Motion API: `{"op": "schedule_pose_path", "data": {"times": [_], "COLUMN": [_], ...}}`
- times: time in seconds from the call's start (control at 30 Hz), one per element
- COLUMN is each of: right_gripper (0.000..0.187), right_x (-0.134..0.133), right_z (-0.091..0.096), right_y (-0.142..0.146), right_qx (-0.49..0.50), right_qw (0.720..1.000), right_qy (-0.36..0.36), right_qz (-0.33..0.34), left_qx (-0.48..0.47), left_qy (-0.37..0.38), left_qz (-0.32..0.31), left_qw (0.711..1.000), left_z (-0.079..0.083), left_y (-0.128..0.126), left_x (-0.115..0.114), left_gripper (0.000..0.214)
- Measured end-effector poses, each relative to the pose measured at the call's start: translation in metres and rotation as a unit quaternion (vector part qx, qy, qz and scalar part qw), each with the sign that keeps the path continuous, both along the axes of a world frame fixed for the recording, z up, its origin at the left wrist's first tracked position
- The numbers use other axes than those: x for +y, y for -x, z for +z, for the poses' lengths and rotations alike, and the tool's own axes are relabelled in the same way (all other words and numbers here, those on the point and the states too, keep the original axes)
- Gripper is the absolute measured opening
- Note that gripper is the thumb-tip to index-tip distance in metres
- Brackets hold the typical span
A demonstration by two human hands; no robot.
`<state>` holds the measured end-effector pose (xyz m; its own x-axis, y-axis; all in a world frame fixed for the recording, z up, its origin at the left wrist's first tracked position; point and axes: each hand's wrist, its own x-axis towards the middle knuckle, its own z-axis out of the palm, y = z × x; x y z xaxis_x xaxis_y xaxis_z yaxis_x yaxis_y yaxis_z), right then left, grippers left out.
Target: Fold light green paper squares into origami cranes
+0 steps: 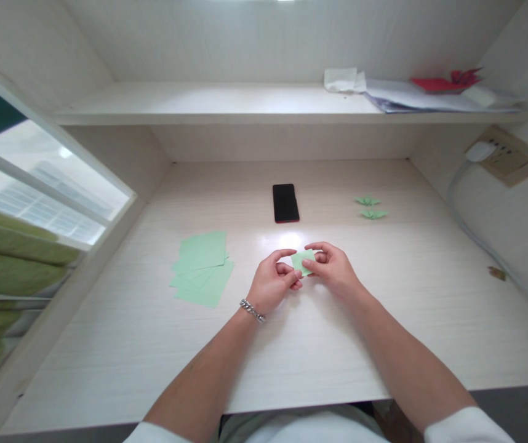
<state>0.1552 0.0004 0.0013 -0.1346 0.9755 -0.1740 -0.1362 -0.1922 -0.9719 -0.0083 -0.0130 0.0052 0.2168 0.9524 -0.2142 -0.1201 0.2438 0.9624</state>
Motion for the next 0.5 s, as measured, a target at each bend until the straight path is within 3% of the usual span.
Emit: {"op": "schedule_pose_path", "data": {"times": [0.37,0.5], "right_gripper": [0.042,0.035], "right_x": [0.0016,0.0016], "right_z": [-0.0018,-0.0016], "right_y": [0.0006,-0.0007], "right_qx": [0.021,-0.012], "right_qw": [0.999,0.999], "right_qy": [0.004,-0.015], "right_qz": [-0.046,-0.036], "left_qx": [0.005,0.016], "left_qy": [-0.025,-0.052], "left_qz": [0.007,0.055], "left_qw": [1.000,0.997], "left_z": [-0.0045,-0.0056], "left_y": [0.0000,0.0040], "left_x": [0.0006,0.0049], "left_gripper": [0.048,0.042]}}
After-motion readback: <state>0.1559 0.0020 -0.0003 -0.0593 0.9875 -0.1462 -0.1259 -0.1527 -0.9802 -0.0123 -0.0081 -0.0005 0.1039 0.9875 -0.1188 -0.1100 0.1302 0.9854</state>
